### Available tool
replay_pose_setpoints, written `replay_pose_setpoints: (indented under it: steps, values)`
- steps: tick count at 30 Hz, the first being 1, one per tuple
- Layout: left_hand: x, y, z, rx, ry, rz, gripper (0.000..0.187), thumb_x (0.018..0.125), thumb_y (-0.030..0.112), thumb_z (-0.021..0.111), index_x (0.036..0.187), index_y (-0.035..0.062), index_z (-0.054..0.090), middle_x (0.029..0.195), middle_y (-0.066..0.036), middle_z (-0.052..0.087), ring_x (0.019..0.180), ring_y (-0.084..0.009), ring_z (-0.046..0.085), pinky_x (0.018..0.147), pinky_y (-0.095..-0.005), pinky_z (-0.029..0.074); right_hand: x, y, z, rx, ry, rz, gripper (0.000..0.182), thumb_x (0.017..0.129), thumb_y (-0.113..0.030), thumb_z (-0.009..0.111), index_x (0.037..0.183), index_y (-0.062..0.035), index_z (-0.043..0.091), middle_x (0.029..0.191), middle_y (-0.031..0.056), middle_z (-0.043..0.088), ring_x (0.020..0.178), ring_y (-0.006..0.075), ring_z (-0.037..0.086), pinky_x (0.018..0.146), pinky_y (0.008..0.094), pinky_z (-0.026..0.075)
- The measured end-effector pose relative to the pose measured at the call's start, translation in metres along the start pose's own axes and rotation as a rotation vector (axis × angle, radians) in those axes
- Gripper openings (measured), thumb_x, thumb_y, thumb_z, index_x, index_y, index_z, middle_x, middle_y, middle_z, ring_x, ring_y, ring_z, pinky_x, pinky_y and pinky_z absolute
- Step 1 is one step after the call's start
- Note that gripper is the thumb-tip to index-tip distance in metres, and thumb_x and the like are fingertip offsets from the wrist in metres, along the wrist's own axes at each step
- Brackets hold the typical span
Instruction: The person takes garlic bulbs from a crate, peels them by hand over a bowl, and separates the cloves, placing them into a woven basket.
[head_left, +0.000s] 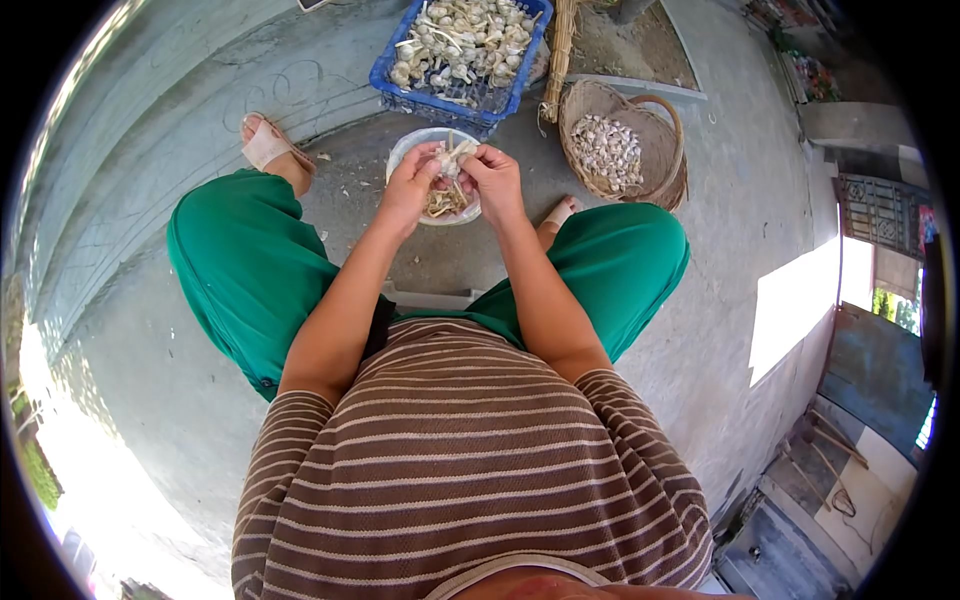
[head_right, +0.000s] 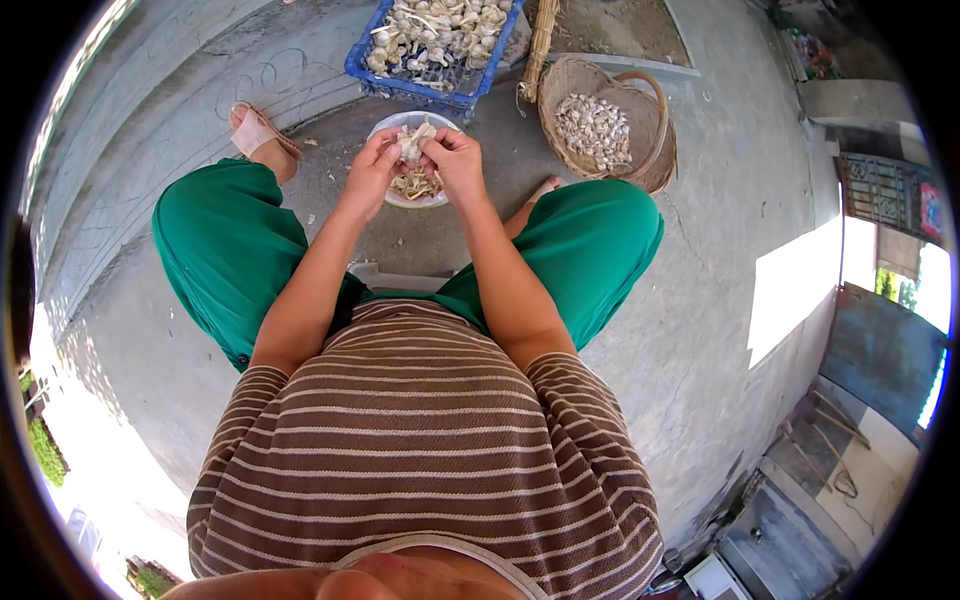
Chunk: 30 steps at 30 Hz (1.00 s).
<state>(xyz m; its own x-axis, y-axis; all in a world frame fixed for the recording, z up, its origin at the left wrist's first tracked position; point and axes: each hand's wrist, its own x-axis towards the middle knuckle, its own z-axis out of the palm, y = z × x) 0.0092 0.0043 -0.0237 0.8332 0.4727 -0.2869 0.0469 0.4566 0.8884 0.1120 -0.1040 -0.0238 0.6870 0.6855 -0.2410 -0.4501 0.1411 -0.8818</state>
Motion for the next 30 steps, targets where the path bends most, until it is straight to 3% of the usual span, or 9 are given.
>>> replay_pose_setpoints:
  steps: [4, 9, 17, 22, 24, 30]
  values:
    - [0.004, -0.002, -0.005, -0.077, 0.047, -0.033, 0.024, 0.092, 0.008, 0.049, 0.115, 0.0023, 0.050, 0.099, -0.007, 0.058, 0.084, -0.0131, 0.056, 0.074, -0.0258, 0.047, -0.002, -0.007, 0.010, -0.021, 0.018, -0.033, 0.004, 0.081, -0.005, 0.060, 0.079, -0.0006, 0.061, 0.065, 0.0029, 0.060, 0.049, 0.0070, 0.052, 0.046, 0.0197, 0.043]
    - [-0.002, 0.004, 0.003, 0.019, 0.076, 0.005, 0.028, 0.088, 0.010, 0.056, 0.115, 0.0006, 0.051, 0.102, -0.007, 0.057, 0.087, -0.0127, 0.055, 0.074, -0.0260, 0.047, 0.003, 0.005, 0.008, -0.219, -0.023, -0.113, 0.012, 0.080, -0.005, 0.061, 0.090, 0.0017, 0.063, 0.069, 0.0030, 0.062, 0.051, 0.0062, 0.054, 0.045, 0.0202, 0.044]
    - [0.006, -0.009, -0.007, -0.024, 0.039, -0.129, 0.029, 0.089, 0.011, 0.055, 0.116, 0.0016, 0.051, 0.096, -0.004, 0.057, 0.076, -0.0092, 0.051, 0.069, -0.0225, 0.043, 0.008, 0.015, 0.001, -0.219, -0.026, -0.082, 0.012, 0.080, -0.003, 0.062, 0.091, 0.0008, 0.063, 0.074, 0.0024, 0.062, 0.052, 0.0061, 0.055, 0.046, 0.0210, 0.045]
    - [0.017, -0.021, -0.015, -0.029, 0.062, -0.095, 0.025, 0.089, 0.011, 0.055, 0.113, 0.0021, 0.051, 0.091, -0.003, 0.055, 0.073, -0.0090, 0.050, 0.066, -0.0225, 0.042, 0.010, 0.019, 0.003, -0.157, -0.065, -0.082, 0.010, 0.080, -0.003, 0.064, 0.089, 0.0014, 0.062, 0.079, 0.0039, 0.062, 0.054, 0.0074, 0.056, 0.047, 0.0220, 0.047]
    - [0.019, -0.020, -0.015, -0.014, 0.044, -0.113, 0.025, 0.089, 0.010, 0.055, 0.112, 0.0021, 0.051, 0.090, -0.002, 0.055, 0.072, -0.0091, 0.050, 0.065, -0.0226, 0.042, 0.015, 0.027, -0.003, -0.285, -0.013, -0.110, 0.011, 0.080, -0.002, 0.065, 0.090, 0.0017, 0.061, 0.075, 0.0050, 0.062, 0.053, 0.0089, 0.056, 0.048, 0.0224, 0.048]
    - [0.021, -0.023, -0.020, 0.054, 0.039, -0.097, 0.024, 0.087, 0.011, 0.057, 0.109, -0.0002, 0.056, 0.083, -0.001, 0.055, 0.068, -0.0075, 0.048, 0.059, -0.0226, 0.040, 0.024, 0.038, -0.012, -0.121, 0.016, 0.056, 0.007, 0.083, -0.001, 0.059, 0.089, 0.0018, 0.061, 0.069, 0.0068, 0.061, 0.057, 0.0121, 0.058, 0.052, 0.0233, 0.049]
